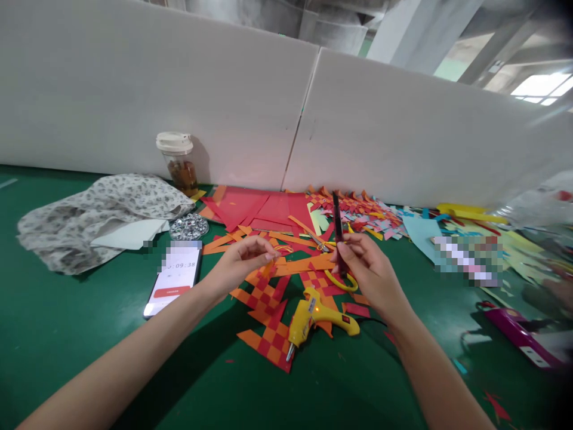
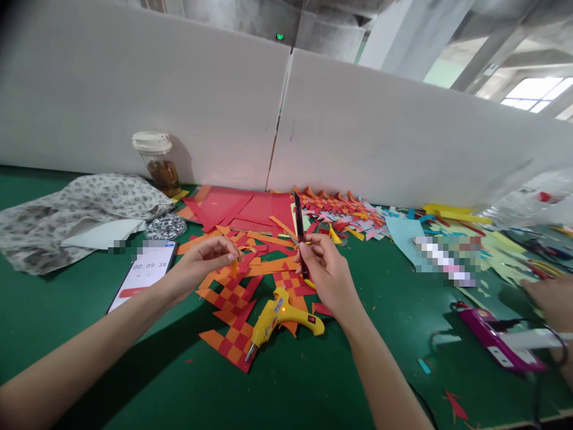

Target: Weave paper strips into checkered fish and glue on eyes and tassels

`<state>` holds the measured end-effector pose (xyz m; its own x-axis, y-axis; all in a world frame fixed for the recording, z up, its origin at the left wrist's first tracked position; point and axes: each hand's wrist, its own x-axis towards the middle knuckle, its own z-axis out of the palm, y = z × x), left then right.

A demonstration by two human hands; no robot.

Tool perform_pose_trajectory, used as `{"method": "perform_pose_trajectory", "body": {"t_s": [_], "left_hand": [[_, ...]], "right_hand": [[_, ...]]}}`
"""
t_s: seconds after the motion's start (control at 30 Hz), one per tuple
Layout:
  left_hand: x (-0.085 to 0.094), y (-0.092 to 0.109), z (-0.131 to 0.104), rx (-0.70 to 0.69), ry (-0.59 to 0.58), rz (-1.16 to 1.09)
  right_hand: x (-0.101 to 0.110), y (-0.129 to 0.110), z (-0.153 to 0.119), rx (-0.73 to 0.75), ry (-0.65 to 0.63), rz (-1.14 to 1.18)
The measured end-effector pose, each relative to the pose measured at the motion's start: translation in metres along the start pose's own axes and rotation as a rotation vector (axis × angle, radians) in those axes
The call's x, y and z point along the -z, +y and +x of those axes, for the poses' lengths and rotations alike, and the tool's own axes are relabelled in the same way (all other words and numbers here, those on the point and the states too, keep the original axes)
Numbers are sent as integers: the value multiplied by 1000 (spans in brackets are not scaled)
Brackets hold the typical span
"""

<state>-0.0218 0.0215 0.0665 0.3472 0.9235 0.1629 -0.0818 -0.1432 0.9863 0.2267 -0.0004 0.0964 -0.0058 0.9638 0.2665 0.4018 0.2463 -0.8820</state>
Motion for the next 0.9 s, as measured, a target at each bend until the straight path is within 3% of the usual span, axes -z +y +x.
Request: {"method": "perform_pose_trajectory", "body": {"t_s": [0.27, 0.57, 0.9], "left_hand": [[2, -4, 1, 70, 42, 87], [7, -3, 4, 73, 12, 147], [1, 9, 1, 98, -105, 288]], "right_hand": [[-22, 14, -8, 16, -5, 93], [-14, 17, -17, 159, 43, -184], [-15, 19, -20, 255, -57, -396]]}}
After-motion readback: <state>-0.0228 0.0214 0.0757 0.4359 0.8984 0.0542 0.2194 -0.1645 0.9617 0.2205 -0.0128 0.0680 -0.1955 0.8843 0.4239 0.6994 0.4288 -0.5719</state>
